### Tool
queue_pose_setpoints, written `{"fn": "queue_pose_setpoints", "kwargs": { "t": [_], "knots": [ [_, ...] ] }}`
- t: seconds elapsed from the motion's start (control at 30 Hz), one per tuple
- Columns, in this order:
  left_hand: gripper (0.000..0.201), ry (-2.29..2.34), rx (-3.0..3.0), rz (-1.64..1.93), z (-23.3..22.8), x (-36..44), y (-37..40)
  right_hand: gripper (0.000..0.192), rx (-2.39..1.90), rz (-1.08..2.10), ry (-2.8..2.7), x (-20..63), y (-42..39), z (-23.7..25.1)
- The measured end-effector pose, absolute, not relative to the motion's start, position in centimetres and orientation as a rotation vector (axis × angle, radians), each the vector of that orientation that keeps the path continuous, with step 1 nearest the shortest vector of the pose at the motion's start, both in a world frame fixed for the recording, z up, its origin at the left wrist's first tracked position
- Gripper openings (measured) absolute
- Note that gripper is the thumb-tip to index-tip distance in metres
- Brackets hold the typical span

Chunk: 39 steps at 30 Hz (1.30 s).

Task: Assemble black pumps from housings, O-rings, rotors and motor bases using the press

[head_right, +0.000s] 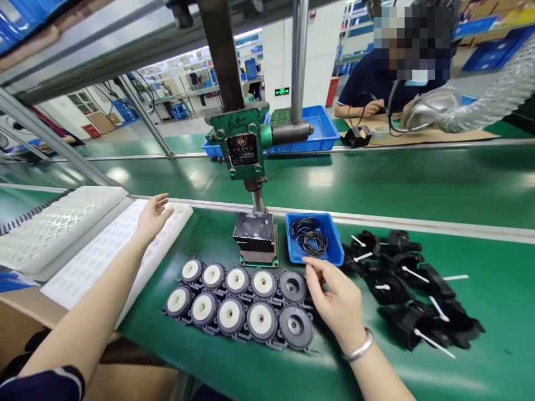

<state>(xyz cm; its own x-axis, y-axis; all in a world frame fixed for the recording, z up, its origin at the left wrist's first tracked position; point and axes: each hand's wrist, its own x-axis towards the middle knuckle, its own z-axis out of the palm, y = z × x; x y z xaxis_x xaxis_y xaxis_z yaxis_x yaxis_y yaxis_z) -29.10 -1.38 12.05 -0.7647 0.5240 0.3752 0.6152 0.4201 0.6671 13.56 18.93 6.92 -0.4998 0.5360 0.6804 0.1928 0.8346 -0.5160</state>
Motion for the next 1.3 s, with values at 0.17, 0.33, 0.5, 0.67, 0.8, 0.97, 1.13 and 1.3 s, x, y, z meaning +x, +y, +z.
{"fn": "queue_pose_setpoints", "kwargs": {
  "t": [0.17,0.33,0.5,0.67,0.8,0.97,1.13,1.3],
  "knots": [
    [0.048,-2.715,-1.002,-1.118,9.0,-37.4,-2.0,0.016,-0.592,0.462,-2.122,13.7,19.6,6.1],
    [0.047,-2.705,-1.081,-1.013,7.0,-38.9,-1.7,0.022,-0.725,0.502,-2.131,14.4,20.1,5.5],
    [0.044,-2.687,-1.073,-0.953,6.8,-39.6,-1.3,0.029,-0.756,0.503,-2.162,14.3,20.3,5.0],
    [0.037,-2.66,-1.03,-0.994,6.9,-38.9,-1.3,0.032,-0.797,0.499,-2.172,14.2,20.4,4.7],
    [0.037,-2.571,-0.877,-1.143,6.9,-38.3,-1.4,0.032,-0.826,0.539,-2.163,14.4,20.3,5.0],
    [0.051,-2.476,-0.68,-1.398,7.2,-37.9,-1.4,0.031,-0.805,0.51,-2.155,14.4,20.2,5.2],
    [0.056,-2.617,-0.753,-1.454,7.9,-36.9,-0.8,0.029,-0.771,0.507,-2.161,14.2,20.3,5.0],
    [0.052,-2.754,-0.916,-1.397,8.9,-36.6,0.6,0.029,-0.77,0.482,-2.165,14.4,20.3,5.1]
  ]
}}
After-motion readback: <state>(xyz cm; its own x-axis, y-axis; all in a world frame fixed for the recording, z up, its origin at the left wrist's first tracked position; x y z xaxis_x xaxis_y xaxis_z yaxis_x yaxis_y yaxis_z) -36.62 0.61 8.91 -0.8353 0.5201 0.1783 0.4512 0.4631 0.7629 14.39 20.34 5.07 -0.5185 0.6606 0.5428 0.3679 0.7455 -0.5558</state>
